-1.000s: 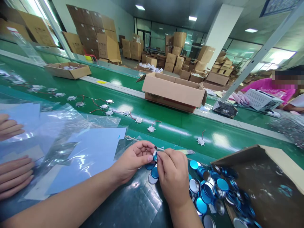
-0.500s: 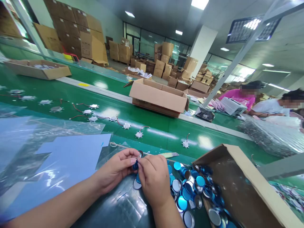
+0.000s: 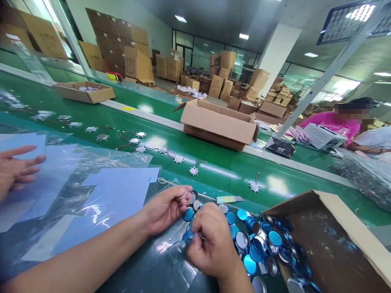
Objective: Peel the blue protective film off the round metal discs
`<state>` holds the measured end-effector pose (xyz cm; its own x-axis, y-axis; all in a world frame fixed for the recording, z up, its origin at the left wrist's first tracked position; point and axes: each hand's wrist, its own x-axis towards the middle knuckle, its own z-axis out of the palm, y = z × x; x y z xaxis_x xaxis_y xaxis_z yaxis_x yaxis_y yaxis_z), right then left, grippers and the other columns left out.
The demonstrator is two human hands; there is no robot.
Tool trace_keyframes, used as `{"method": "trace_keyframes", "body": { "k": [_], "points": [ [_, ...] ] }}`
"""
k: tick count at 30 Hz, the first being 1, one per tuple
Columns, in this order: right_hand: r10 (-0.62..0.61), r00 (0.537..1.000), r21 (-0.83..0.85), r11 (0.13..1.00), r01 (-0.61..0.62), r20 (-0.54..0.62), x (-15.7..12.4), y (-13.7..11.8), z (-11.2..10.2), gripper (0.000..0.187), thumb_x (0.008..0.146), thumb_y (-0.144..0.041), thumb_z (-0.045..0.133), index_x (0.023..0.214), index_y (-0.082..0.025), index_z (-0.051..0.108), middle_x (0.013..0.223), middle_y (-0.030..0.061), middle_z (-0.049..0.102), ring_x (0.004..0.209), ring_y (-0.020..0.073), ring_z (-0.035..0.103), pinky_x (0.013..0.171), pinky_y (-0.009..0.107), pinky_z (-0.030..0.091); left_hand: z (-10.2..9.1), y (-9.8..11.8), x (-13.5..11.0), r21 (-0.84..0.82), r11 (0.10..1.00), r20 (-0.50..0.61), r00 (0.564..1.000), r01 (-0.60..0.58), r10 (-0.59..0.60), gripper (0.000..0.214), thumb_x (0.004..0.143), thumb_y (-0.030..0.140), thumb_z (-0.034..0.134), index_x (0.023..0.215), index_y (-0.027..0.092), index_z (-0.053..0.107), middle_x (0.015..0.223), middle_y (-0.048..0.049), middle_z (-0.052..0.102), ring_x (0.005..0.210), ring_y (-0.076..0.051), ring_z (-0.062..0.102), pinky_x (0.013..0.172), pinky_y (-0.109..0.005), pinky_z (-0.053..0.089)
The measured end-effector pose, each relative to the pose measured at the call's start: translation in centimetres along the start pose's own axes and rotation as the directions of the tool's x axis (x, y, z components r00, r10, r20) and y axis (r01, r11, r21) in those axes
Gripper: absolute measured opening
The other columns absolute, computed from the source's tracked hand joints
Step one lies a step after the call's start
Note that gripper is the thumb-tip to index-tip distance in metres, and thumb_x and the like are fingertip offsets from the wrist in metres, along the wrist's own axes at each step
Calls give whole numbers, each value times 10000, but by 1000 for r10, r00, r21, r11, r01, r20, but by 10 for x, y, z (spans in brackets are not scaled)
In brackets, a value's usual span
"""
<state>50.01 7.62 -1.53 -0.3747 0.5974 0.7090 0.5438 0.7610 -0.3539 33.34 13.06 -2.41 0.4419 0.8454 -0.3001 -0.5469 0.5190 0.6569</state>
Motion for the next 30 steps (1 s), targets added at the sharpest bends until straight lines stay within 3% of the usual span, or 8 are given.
{"method": "trace_keyframes", "body": {
  "k": [6, 9, 12, 16, 20, 23, 27, 30],
  "points": [
    [89, 978, -17, 996, -88, 187, 2, 4, -8, 189, 895, -205, 492, 736, -168, 587, 731, -2, 565, 732, 75, 499, 722, 237, 385, 0, 4, 3, 71, 995, -2, 998, -63, 64, 276, 819, 185, 715, 1080, 99, 684, 840, -67, 678, 660, -105, 626, 644, -233, 560],
    [217, 971, -164, 966, -199, 98, 4, 0, 2, 144, 888, -206, 535, 984, -205, 642, 982, 30, 614, 941, 113, 533, 826, 265, 410, 2, 1, 0, 132, 987, 40, 996, -90, 85, 376, 739, 234, 820, 1079, 120, 706, 825, -53, 700, 727, -119, 653, 694, -207, 548],
    [312, 949, -295, 912, -284, 51, 8, -7, 12, 409, 830, -290, 630, 1233, -264, 566, 1074, 22, 609, 1000, 137, 544, 839, 281, 425, 0, 1, -2, 251, 963, 80, 993, -102, 84, 482, 624, 239, 901, 1063, 156, 718, 886, -43, 728, 771, -113, 659, 670, -154, 518],
    [388, 922, -381, 849, -366, -23, 6, -19, 14, 273, 844, -306, 579, 1112, -264, 609, 1003, 10, 628, 946, 152, 563, 824, 312, 416, -1, 4, 0, 375, 921, 113, 991, -108, 70, 589, 539, 285, 941, 1074, 191, 714, 914, -47, 738, 816, -140, 663, 726, -182, 529],
    [433, 881, -274, 838, -471, -191, -12, -37, 11, 373, 810, -300, 607, 1182, -280, 592, 1022, 10, 630, 953, 150, 570, 824, 295, 440, 4, 1, -13, 372, 928, 273, 956, 0, -109, 623, 576, 329, 923, 1151, 233, 702, 1083, -77, 705, 927, -188, 658, 813, -248, 545],
    [477, 803, -103, 834, -542, -357, -28, -46, 10, 397, 818, -234, 587, 1215, -246, 573, 1028, 25, 608, 908, 104, 575, 772, 223, 477, 4, -11, -25, 379, 922, 385, 892, 79, -235, 641, 595, 346, 910, 1193, 296, 684, 1074, -54, 670, 884, -178, 638, 730, -249, 548],
    [489, 737, 26, 841, -541, -467, -42, -60, -2, 354, 850, -230, 548, 1200, -189, 581, 895, 24, 551, 728, 53, 531, 663, 154, 482, -4, -26, -23, 556, 829, 478, 838, -57, -262, 336, 619, 332, 894, 905, 224, 754, 777, -18, 635, 658, -106, 545, 580, -180, 468],
    [457, 731, -9, 845, -535, -507, -66, -81, -28, 355, 861, -256, 543, 1209, -215, 600, 905, 30, 531, 807, 66, 537, 746, 168, 492, -9, -22, -14, 685, 702, 455, 867, -195, -203, 232, 662, 333, 859, 820, 194, 759, 766, -39, 672, 717, -143, 592, 665, -211, 486]
  ]
}}
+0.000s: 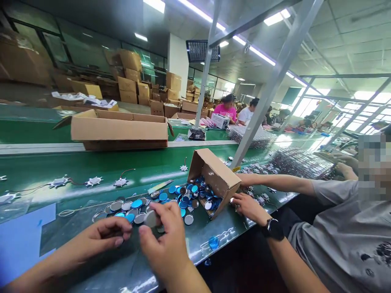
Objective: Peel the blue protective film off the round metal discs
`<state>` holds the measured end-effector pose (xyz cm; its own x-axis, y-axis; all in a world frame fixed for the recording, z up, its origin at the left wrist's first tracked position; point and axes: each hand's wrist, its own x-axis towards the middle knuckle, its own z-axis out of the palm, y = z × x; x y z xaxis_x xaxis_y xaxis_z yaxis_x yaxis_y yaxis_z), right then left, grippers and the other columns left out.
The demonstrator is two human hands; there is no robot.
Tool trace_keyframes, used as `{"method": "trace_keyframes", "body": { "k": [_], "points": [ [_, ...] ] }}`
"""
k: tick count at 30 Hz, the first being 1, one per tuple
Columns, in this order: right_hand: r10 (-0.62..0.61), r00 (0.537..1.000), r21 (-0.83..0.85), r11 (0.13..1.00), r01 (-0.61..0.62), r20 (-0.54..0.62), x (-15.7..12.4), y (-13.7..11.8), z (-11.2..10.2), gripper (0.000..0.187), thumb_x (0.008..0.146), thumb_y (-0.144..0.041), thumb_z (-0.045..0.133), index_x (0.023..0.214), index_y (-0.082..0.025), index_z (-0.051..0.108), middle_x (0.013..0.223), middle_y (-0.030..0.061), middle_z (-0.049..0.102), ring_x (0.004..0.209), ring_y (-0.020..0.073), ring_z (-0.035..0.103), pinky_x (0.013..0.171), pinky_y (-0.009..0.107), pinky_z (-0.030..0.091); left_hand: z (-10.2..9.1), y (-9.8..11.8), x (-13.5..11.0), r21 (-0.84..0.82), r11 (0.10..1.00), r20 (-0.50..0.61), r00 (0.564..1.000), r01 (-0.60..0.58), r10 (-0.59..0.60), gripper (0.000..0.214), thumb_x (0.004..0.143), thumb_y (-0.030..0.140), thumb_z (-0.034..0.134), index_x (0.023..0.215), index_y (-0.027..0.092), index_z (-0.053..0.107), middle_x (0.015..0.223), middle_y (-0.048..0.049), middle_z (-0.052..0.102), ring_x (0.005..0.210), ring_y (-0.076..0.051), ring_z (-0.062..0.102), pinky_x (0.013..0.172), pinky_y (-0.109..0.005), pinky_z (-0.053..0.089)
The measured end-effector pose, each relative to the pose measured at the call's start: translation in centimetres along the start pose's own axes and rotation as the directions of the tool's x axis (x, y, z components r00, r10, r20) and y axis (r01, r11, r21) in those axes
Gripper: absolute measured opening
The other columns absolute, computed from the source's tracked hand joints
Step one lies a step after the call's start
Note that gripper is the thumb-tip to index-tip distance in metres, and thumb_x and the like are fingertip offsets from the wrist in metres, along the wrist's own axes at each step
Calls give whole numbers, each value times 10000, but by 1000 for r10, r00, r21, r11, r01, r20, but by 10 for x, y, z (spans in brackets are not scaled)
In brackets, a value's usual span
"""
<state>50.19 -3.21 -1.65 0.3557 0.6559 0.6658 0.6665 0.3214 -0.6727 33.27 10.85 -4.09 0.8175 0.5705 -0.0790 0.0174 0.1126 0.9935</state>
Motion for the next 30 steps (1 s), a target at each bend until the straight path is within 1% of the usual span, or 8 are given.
{"method": "trace_keyframes", "body": {
  "k": [4, 8, 11, 15, 18, 21, 25, 30],
  "points": [
    [50, 996, -408, 910, -77, -78, -46, 24, -72, 363, 893, -314, 533, 1244, -247, 599, 1057, 62, 568, 955, 108, 566, 839, 226, 498, -21, 11, 5, 198, 980, -183, 981, -24, 61, 254, 659, 379, 804, 815, 185, 753, 810, -77, 720, 820, -228, 655, 750, -270, 515],
    [386, 886, -745, 505, -437, -257, -81, 75, -128, 472, 889, -525, 475, 1226, -235, 630, 1133, 99, 587, 1023, 226, 592, 861, 400, 515, -40, 24, 10, 664, 738, -330, 933, 123, 142, 389, 762, 423, 503, 961, 186, 739, 969, -79, 737, 878, -254, 682, 688, -282, 538],
    [483, 827, -795, 361, -487, -287, -81, 102, -143, 502, 903, -511, 420, 1223, -191, 638, 1103, 138, 596, 1003, 326, 597, 801, 511, 498, -50, 27, 9, 846, 484, -315, 942, 224, 116, 417, 756, 318, 416, 971, 215, 759, 1018, -48, 745, 857, -240, 693, 730, -309, 545],
    [533, 795, -827, 278, -489, -290, -75, 110, -145, 663, 877, -604, 421, 1314, -132, 584, 1103, 188, 589, 973, 394, 591, 781, 556, 470, -47, 29, -13, 909, 292, -361, 912, 298, 193, 435, 695, 178, 500, 1033, 242, 766, 1187, -67, 701, 1180, -355, 574, 1014, -506, 419],
    [428, 866, -857, 313, -410, -258, -85, 106, -141, 680, 849, -651, 454, 1301, -163, 592, 1078, 160, 599, 925, 357, 600, 779, 479, 464, -26, 31, -31, 936, 189, -339, 906, 297, 253, 441, 778, 115, 460, 1107, 224, 734, 1248, -75, 663, 1235, -335, 522, 1092, -551, 312],
    [-49, 997, -878, 477, -32, -63, -95, 89, -121, 491, 856, -566, 533, 1199, -230, 633, 996, 78, 624, 813, 218, 600, 698, 321, 415, 1, 29, -31, 970, 147, -223, 944, 191, 242, 343, 881, 188, 498, 1151, 239, 703, 1209, -52, 668, 1183, -268, 549, 1064, -436, 383],
    [-466, 875, -632, 640, 436, 131, -93, 44, -75, 295, 854, -360, 604, 1083, -179, 646, 918, 58, 597, 842, 140, 557, 796, 293, 369, 18, 22, -10, 980, 143, -167, 960, 137, 226, 348, 838, 232, 638, 1183, 217, 680, 1219, -89, 635, 1194, -304, 529, 1043, -458, 406],
    [-471, 880, -454, 772, 445, 63, -86, 7, -43, 175, 863, -214, 542, 1007, -155, 623, 891, 53, 553, 859, 125, 509, 850, 296, 352, 18, 24, -3, 965, 224, -192, 948, 136, 255, 305, 738, 193, 704, 1043, 187, 690, 1201, -94, 618, 1191, -311, 529, 1023, -449, 432]
  ]
}}
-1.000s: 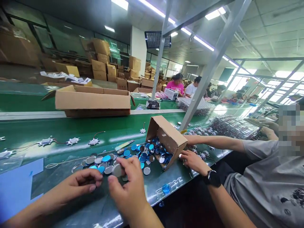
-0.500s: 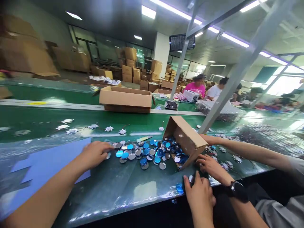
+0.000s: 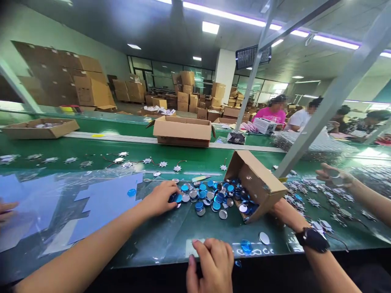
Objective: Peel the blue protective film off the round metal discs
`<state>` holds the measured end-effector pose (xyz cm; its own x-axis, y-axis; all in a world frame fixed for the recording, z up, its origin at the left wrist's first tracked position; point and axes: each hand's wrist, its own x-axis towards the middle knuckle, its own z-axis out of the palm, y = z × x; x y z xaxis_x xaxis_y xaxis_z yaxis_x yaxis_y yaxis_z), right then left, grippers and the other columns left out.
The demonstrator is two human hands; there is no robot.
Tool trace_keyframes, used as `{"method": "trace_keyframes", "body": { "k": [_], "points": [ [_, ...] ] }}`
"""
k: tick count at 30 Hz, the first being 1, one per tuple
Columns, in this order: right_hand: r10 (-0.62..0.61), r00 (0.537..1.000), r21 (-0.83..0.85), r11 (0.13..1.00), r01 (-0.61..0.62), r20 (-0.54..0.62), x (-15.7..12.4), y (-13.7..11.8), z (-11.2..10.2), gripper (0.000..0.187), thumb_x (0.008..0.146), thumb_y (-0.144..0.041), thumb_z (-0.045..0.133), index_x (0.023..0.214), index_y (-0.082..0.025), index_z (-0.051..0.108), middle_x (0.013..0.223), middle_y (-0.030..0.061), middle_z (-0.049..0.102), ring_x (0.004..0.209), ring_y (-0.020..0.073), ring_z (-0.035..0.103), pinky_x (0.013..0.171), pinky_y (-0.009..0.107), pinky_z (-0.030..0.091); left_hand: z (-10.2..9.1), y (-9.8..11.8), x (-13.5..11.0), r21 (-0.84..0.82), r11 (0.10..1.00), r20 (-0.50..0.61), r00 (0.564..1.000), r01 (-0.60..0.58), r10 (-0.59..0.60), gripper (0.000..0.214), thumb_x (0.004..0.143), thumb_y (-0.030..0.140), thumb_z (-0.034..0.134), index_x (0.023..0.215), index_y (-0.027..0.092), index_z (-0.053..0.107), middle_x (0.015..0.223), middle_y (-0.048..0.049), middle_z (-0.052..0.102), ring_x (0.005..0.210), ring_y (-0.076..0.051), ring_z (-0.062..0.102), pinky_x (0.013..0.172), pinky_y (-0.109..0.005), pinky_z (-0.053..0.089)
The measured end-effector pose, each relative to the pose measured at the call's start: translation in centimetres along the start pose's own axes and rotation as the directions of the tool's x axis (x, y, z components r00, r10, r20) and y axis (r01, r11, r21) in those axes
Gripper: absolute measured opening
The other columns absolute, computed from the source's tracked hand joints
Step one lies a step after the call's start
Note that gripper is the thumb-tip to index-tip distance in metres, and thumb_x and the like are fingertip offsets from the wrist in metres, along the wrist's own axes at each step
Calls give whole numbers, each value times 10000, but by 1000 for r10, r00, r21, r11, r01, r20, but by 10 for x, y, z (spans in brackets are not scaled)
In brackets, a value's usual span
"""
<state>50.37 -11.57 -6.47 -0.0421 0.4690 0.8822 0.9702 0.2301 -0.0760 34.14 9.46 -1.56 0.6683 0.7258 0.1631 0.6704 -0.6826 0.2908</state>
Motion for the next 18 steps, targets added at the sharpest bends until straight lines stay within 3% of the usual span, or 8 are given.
{"method": "trace_keyframes", "body": {
  "k": [4, 6, 8, 10, 13, 18],
  "points": [
    [150, 987, 66, 986, -154, 53, 3, -10, 1, 228, 899, -239, 535, 1105, -173, 607, 1017, 53, 573, 963, 117, 527, 876, 259, 397, -5, 26, -28, -109, 993, -66, 997, -36, 29, 314, 840, 150, 544, 1146, 186, 600, 1147, -63, 640, 1062, -197, 606, 960, -337, 481],
    [247, 967, 200, 946, -255, 65, 5, -16, 4, 251, 915, -236, 533, 1157, -183, 579, 1050, 45, 585, 966, 102, 540, 845, 229, 427, -3, 46, -51, -217, 969, -73, 992, -115, 101, 285, 843, 157, 522, 1109, 212, 606, 1061, -31, 661, 968, -170, 634, 879, -290, 512],
    [312, 947, 336, 887, -317, 71, 9, -22, 8, 185, 917, -192, 520, 1095, -190, 568, 968, 22, 597, 869, 82, 544, 761, 205, 438, 1, 64, -73, -308, 930, -63, 980, -201, 191, 227, 821, 130, 500, 984, 222, 628, 953, -5, 668, 873, -149, 644, 787, -242, 525],
    [340, 938, 405, 851, -335, 63, 11, -26, 10, 111, 905, -145, 500, 990, -192, 552, 864, -3, 588, 782, 70, 529, 694, 191, 428, 4, 75, -90, -372, 885, -133, 959, -282, 250, 218, 827, 125, 494, 943, 239, 638, 911, 16, 674, 832, -122, 652, 751, -189, 529],
    [343, 938, 425, 844, -327, 40, 11, -29, 10, 107, 892, -134, 480, 949, -197, 544, 821, -15, 587, 766, 67, 536, 676, 188, 428, 4, 78, -102, -423, 821, -268, 919, -383, 291, 191, 842, 158, 548, 966, 258, 655, 928, 35, 700, 824, -92, 678, 764, -122, 535],
    [325, 945, 455, 844, -284, -13, 8, -33, 9, 55, 850, -158, 565, 888, -198, 564, 772, -19, 596, 745, 75, 534, 669, 194, 429, 2, 66, -107, -408, 792, -372, 875, -454, 310, 141, 851, 245, 644, 968, 289, 710, 912, 51, 747, 819, -88, 721, 768, -72, 533]
  ]
}}
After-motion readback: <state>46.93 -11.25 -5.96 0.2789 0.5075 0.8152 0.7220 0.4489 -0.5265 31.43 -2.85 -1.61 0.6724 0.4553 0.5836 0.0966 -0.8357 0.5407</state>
